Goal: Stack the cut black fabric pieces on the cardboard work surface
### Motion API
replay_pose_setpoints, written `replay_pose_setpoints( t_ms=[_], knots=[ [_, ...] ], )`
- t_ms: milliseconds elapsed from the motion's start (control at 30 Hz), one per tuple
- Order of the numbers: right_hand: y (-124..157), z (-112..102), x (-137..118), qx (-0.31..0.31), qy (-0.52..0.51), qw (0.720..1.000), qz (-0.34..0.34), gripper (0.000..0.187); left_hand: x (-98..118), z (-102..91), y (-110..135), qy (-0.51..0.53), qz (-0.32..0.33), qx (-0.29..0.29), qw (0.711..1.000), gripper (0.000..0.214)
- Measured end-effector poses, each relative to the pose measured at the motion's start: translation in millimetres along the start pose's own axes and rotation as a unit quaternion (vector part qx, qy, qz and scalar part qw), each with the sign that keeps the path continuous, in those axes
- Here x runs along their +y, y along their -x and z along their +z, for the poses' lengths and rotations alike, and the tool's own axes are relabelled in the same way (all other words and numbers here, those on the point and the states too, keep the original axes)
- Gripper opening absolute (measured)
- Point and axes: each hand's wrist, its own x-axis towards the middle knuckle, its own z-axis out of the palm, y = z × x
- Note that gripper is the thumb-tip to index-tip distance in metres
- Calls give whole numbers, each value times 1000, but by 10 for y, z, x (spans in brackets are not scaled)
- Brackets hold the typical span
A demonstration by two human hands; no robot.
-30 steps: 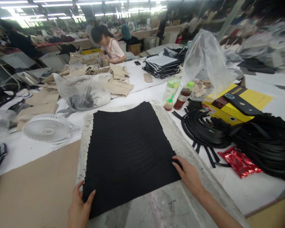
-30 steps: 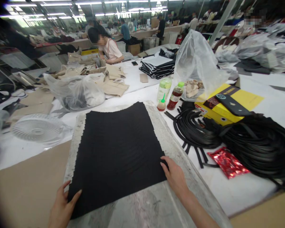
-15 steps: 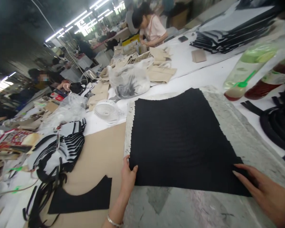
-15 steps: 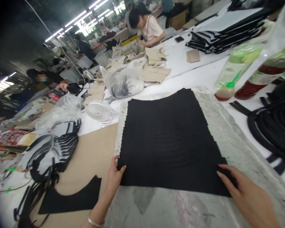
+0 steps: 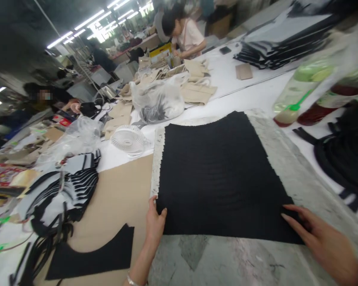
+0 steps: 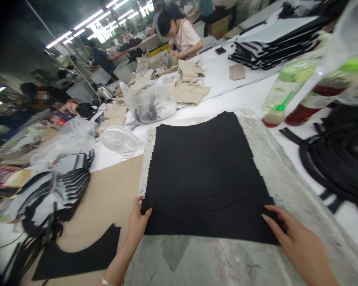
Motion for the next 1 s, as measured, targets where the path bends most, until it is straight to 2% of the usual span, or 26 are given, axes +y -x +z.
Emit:
replay_pose_setpoints(
  t_ms=[67, 133, 200, 267, 333, 400, 500, 567, 667, 800, 900, 1000],
  knots=[
    [33, -62, -156, -22, 67, 997, -15, 52, -10, 3, -3, -11, -9, 10, 1000, 59],
    [50, -91, -247, -35, 96, 995, -20, 49, -10, 8, -8, -61, -24, 17, 998, 61],
    [57, -100, -275, -37, 108, 993, -25, 45, 12, 12, 12, -142, -6, 36, 989, 64],
    [66, -102, -273, -30, 114, 992, -36, 42, 51, 26, 74, -233, 60, 96, 966, 65],
    [77, -105, -267, -24, 117, 992, -44, 39, 79, 72, 167, -301, 148, 168, 927, 60],
    [87, -110, -267, -23, 117, 992, -48, 37, 60, 164, 258, -320, 239, 190, 897, 52],
    [95, -120, -274, -22, 117, 991, -57, 35, -78, 360, 337, -286, 353, 122, 882, 52],
    [96, -126, -275, -22, 116, 991, -60, 33, -215, 480, 350, -287, 385, 89, 873, 60],
    [98, -129, -270, -24, 115, 991, -59, 32, -413, 574, 342, -332, 395, 71, 854, 63],
    [99, -125, -271, -22, 119, 991, -57, 31, -574, 575, 331, -376, 407, 41, 832, 62],
    [95, -120, -281, -20, 123, 991, -57, 30, -602, 581, 340, -392, 404, 53, 825, 65],
    [89, -117, -283, -24, 122, 991, -58, 30, -542, 595, 371, -397, 393, 74, 826, 67]
  ],
)
